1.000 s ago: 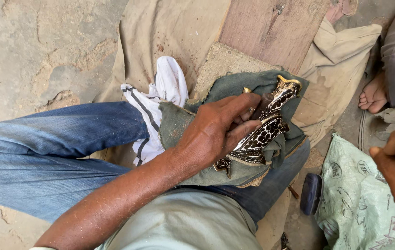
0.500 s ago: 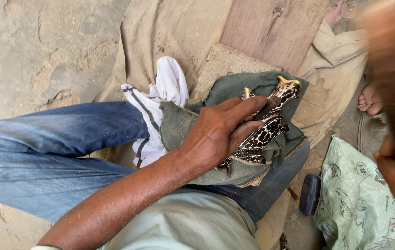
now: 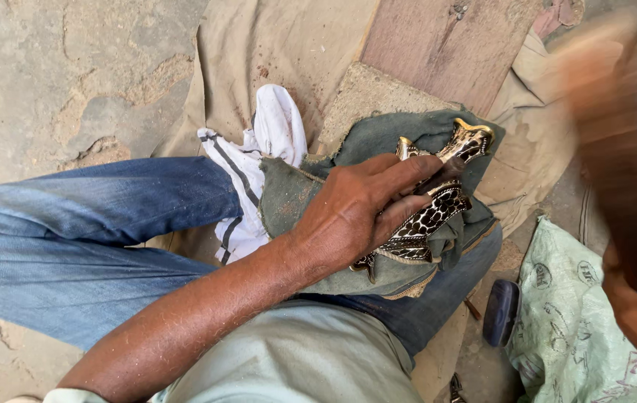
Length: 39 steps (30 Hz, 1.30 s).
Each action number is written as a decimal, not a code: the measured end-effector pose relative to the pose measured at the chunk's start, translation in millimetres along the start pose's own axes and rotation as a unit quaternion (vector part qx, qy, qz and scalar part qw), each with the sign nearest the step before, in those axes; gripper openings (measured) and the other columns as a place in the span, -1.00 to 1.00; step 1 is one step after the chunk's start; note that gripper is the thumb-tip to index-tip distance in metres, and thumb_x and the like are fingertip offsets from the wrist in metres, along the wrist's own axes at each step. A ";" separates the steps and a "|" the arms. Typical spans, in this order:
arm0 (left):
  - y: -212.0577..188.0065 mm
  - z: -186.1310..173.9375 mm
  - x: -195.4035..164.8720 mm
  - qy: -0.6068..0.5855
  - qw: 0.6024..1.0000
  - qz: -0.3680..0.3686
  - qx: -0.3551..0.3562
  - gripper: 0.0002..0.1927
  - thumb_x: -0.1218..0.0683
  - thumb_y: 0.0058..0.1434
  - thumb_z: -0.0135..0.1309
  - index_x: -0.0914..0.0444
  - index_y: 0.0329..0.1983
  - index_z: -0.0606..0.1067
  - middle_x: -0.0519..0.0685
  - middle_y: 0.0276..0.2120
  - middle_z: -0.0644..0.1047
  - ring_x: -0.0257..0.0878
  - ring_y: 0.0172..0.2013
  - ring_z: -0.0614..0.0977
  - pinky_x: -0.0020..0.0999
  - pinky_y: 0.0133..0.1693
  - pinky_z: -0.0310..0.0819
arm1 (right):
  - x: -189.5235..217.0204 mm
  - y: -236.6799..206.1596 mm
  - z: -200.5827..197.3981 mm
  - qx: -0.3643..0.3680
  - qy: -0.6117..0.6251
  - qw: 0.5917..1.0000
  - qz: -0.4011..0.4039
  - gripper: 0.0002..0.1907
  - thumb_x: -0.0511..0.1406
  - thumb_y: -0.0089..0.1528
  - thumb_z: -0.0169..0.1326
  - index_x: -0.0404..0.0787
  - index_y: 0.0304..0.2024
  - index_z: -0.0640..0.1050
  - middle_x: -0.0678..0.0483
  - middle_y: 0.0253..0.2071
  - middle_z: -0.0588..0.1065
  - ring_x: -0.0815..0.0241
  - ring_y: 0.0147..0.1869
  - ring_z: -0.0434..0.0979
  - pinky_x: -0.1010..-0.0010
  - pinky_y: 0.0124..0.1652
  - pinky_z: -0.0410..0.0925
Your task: The person uses a chisel and hammer to engrave a decorative pattern on a metal object. They repeatedly strike the chisel to create a textured surface on the object.
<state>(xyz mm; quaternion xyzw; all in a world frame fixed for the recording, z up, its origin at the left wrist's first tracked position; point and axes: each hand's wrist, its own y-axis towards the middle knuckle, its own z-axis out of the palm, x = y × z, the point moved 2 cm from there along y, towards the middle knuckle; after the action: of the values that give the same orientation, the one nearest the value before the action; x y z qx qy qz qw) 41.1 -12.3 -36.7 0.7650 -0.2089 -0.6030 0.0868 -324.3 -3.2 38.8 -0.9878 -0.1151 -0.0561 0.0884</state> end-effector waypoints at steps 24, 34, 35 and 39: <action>-12.2 -3.3 -1.7 -0.011 1.000 -0.011 -0.024 -0.62 0.09 0.41 0.19 0.21 0.25 0.44 0.07 -0.14 0.58 -0.02 -0.20 0.68 -0.20 -0.19 0.56 | -2.2 7.2 4.7 0.000 0.024 0.999 0.027 -0.56 -0.36 0.29 -0.07 -0.33 0.21 0.50 -0.01 -0.24 0.53 0.24 -0.28 0.53 0.46 -0.23 0.42; -4.6 -3.0 0.3 -0.034 0.999 -0.037 -0.020 -0.60 0.09 0.33 0.22 0.23 0.21 0.46 0.07 -0.13 0.62 -0.05 -0.23 0.71 -0.23 -0.21 0.59 | 2.1 9.1 4.9 -0.001 0.036 0.999 0.029 -0.57 -0.36 0.29 -0.06 -0.33 0.19 0.50 0.00 -0.23 0.53 0.24 -0.27 0.54 0.46 -0.21 0.43; -4.9 -3.0 0.2 -0.030 0.999 -0.035 -0.021 -0.61 0.09 0.34 0.22 0.22 0.20 0.47 0.07 -0.13 0.62 -0.04 -0.22 0.71 -0.22 -0.21 0.59 | 1.7 8.4 3.1 0.004 0.036 0.999 0.031 -0.58 -0.36 0.29 -0.06 -0.33 0.19 0.50 0.00 -0.23 0.53 0.24 -0.27 0.54 0.47 -0.20 0.43; -7.0 -3.8 1.0 -0.032 0.999 -0.014 -0.027 -0.61 0.11 0.39 0.20 0.23 0.25 0.45 0.08 -0.11 0.61 0.00 -0.16 0.70 -0.19 -0.16 0.58 | 1.7 8.7 4.6 0.000 0.040 0.998 0.040 -0.58 -0.36 0.28 -0.05 -0.33 0.19 0.50 0.00 -0.23 0.53 0.24 -0.26 0.54 0.47 -0.20 0.43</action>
<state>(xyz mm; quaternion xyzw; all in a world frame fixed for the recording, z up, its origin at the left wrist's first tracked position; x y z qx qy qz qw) 46.4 -7.0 -39.3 0.7454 -0.1845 -0.6338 0.0929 -320.2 -10.3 33.2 -0.9886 -0.0715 -0.0924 0.0948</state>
